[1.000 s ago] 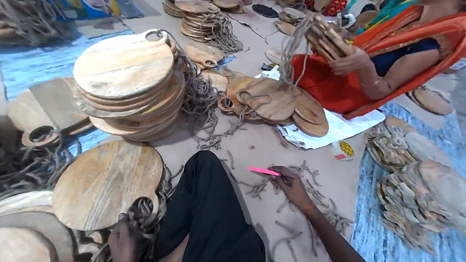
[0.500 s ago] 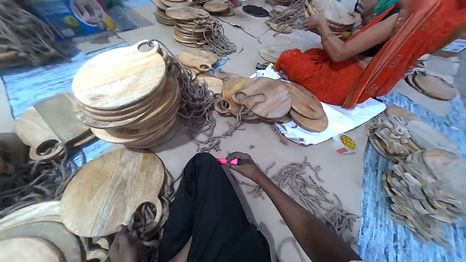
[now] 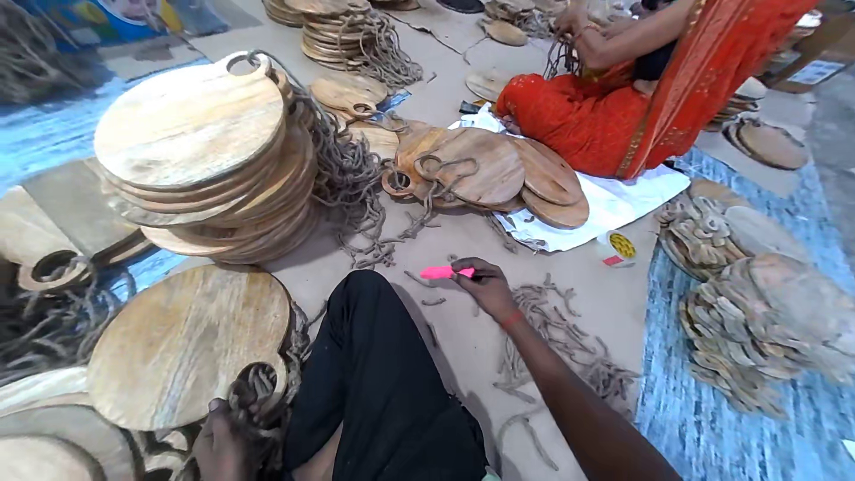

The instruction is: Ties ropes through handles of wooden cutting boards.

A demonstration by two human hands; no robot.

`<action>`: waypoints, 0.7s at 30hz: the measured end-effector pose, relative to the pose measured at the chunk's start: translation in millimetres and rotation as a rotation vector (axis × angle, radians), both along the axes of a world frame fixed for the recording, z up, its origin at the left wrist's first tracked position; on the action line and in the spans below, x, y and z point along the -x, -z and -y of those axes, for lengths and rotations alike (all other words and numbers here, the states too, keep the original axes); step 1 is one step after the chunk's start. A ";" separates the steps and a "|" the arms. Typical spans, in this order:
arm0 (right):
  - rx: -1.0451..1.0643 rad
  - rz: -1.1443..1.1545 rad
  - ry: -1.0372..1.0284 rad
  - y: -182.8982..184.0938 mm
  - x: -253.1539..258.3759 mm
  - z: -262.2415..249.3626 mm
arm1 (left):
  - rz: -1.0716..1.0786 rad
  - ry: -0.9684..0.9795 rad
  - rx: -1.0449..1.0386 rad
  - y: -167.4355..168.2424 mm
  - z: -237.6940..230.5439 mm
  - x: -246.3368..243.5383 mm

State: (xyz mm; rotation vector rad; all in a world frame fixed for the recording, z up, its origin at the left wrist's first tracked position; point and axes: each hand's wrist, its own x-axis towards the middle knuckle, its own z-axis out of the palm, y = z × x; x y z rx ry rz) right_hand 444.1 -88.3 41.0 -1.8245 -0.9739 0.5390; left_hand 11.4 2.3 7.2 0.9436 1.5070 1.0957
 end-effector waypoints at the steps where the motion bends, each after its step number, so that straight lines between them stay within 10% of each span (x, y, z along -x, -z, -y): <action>1: -0.034 -0.021 0.022 13.2 9.0 -15.8 | -0.002 -0.007 -0.006 0.1 1.6 0.9; 6: 0.007 -0.014 -0.020 41.4 45.4 -18.5 | -0.019 -0.051 -0.017 -1.5 2.2 5.1; 15: 0.258 -0.079 -0.265 13.9 -36.6 165.2 | -0.050 0.036 -0.003 9.4 -2.8 0.5; 21: 0.241 -0.025 -0.038 -25.2 -32.6 136.8 | -0.043 0.058 -0.017 9.6 -5.8 -0.4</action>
